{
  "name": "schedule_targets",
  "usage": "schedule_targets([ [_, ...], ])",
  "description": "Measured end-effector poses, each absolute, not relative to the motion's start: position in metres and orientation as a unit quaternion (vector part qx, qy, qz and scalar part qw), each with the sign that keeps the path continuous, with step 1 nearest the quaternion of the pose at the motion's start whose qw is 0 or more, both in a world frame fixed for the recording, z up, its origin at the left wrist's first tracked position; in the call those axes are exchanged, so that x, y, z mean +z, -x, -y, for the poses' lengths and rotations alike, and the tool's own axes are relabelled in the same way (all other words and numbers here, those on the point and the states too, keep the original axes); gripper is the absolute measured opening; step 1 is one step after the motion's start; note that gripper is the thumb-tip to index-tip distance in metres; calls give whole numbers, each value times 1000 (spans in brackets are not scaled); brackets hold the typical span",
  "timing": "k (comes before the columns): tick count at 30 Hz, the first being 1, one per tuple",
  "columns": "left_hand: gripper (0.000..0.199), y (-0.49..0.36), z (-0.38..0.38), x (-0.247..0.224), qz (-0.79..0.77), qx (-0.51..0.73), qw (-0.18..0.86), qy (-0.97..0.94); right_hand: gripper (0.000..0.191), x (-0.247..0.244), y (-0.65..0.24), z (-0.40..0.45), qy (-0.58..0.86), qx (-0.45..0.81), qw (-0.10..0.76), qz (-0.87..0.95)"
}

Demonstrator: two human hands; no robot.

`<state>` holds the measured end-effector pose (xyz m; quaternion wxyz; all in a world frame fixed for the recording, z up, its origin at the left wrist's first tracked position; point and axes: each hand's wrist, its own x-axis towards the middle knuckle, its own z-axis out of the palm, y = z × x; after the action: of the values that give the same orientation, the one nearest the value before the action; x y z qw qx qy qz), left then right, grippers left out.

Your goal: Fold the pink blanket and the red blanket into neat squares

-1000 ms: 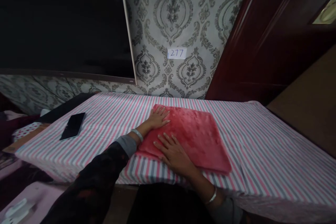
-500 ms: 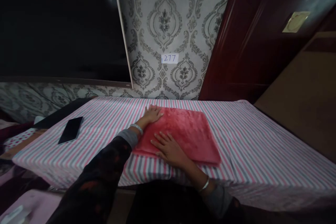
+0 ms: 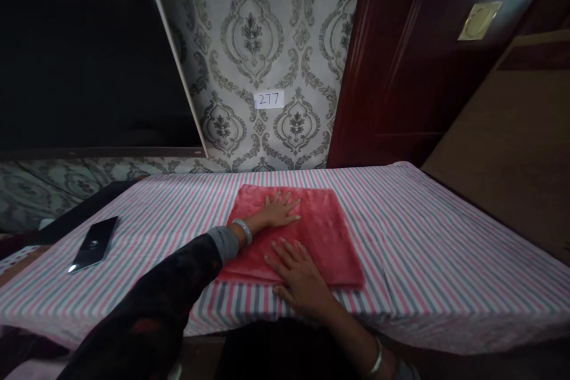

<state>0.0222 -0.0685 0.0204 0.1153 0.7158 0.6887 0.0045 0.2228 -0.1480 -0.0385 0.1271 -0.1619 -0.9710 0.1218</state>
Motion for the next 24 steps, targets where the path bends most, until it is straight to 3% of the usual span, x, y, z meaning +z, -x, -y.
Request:
schedule_targets([
  [7,69,-20,17,20,-733,-7,108,-671,69,-44,-225,142,149,159,154,964],
  [18,71,-35,24,44,-759,26,74,-646,64,-15,-235,142,141,163,168,962],
  [21,69,-53,39,51,-686,54,63,-723,50,-3,-260,131,184,143,214,949],
  [24,62,-78,58,41,-532,67,93,-839,49,-9,-280,121,242,108,207,942],
])
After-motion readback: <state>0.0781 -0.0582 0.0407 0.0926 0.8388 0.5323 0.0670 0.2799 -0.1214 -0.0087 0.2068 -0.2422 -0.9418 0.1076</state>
